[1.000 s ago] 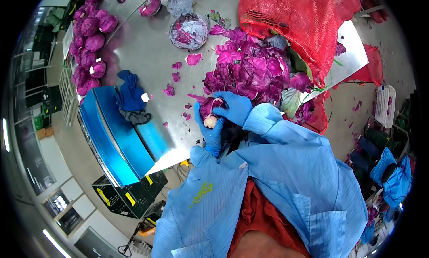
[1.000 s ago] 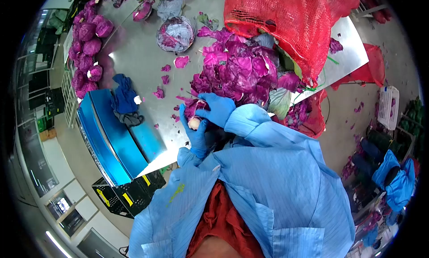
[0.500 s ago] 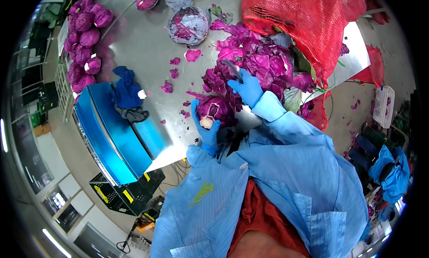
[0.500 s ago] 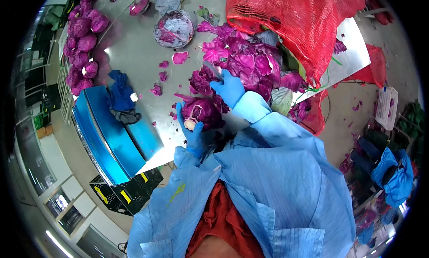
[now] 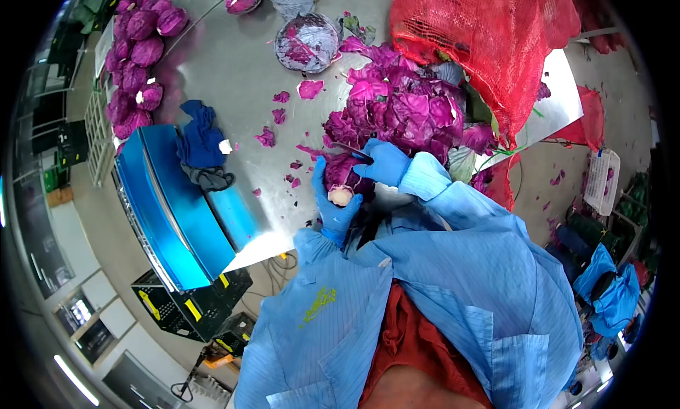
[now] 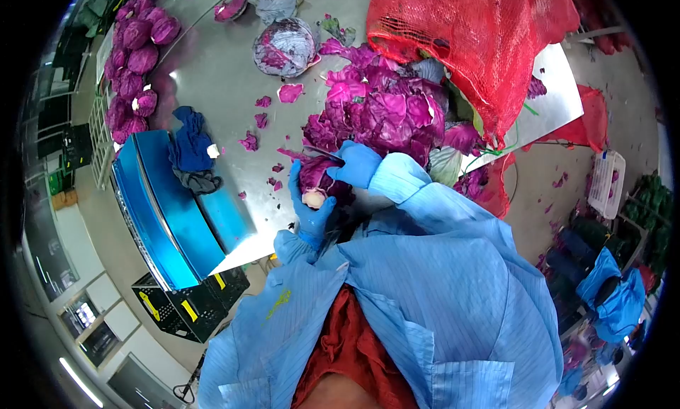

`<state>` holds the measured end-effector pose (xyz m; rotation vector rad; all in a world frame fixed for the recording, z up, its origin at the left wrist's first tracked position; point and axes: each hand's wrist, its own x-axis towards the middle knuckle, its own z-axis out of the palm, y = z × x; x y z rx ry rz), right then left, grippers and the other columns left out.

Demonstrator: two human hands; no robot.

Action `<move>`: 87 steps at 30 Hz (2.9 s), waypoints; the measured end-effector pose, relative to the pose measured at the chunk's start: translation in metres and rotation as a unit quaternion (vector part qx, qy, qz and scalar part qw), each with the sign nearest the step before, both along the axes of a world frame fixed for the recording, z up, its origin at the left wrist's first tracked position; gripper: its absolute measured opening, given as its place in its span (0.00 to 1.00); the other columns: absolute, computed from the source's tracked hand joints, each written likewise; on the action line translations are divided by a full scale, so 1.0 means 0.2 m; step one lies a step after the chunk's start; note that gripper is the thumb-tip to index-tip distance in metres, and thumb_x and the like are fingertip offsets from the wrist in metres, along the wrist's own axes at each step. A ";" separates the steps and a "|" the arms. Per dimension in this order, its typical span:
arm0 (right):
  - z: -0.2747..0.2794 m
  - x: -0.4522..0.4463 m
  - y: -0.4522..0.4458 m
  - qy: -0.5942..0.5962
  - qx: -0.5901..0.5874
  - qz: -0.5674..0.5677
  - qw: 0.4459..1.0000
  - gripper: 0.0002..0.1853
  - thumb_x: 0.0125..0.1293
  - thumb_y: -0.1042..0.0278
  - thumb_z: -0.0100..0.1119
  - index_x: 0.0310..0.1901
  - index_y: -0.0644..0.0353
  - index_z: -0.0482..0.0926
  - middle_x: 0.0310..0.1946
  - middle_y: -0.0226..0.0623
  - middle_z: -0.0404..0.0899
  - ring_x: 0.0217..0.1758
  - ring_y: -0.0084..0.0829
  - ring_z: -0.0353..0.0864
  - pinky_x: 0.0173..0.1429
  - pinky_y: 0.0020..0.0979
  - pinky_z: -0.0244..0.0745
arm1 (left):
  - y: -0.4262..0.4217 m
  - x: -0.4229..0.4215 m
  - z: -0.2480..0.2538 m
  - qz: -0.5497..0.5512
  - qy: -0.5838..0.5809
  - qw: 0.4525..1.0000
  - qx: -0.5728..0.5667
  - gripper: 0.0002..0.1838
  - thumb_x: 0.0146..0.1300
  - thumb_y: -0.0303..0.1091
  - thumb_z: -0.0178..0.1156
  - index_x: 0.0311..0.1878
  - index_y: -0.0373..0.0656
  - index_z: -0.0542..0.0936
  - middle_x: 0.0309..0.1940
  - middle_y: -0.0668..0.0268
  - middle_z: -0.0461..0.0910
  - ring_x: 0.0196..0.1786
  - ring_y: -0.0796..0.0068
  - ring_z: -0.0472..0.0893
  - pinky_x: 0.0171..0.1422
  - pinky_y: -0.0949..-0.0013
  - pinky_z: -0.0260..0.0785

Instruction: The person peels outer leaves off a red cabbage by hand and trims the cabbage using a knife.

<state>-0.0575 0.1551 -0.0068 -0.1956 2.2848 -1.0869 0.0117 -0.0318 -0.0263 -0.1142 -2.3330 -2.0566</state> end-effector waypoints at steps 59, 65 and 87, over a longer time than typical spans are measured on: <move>0.20 0.12 -0.16 -0.238 -0.376 -0.312 0.840 0.23 0.70 0.43 0.53 0.30 0.57 0.80 0.11 0.32 0.72 0.12 0.26 0.73 0.15 0.26 0.67 | -0.26 -0.15 0.24 -0.108 -0.298 0.811 0.492 0.46 0.55 0.56 0.65 0.72 0.43 0.59 0.69 0.57 0.64 0.70 0.54 0.66 0.75 0.46 0.57; 0.40 0.12 -0.11 -0.146 -0.476 -0.248 0.831 0.34 0.62 0.69 0.63 0.70 0.51 0.65 0.17 0.25 0.70 0.18 0.17 0.69 0.27 0.20 0.69 | -0.21 -0.16 0.40 -0.109 -0.317 0.795 0.505 0.44 0.63 0.68 0.46 0.74 0.47 0.55 0.72 0.55 0.58 0.72 0.47 0.61 0.70 0.32 0.57; 0.25 0.21 0.12 -0.213 -0.480 -0.248 0.814 0.25 0.69 0.59 0.58 0.62 0.64 0.71 0.15 0.30 0.73 0.15 0.21 0.71 0.19 0.24 0.66 | -0.02 -0.03 0.46 -0.095 -0.222 0.870 0.431 0.46 0.60 0.54 0.60 0.76 0.47 0.51 0.72 0.60 0.60 0.72 0.60 0.63 0.76 0.51 0.54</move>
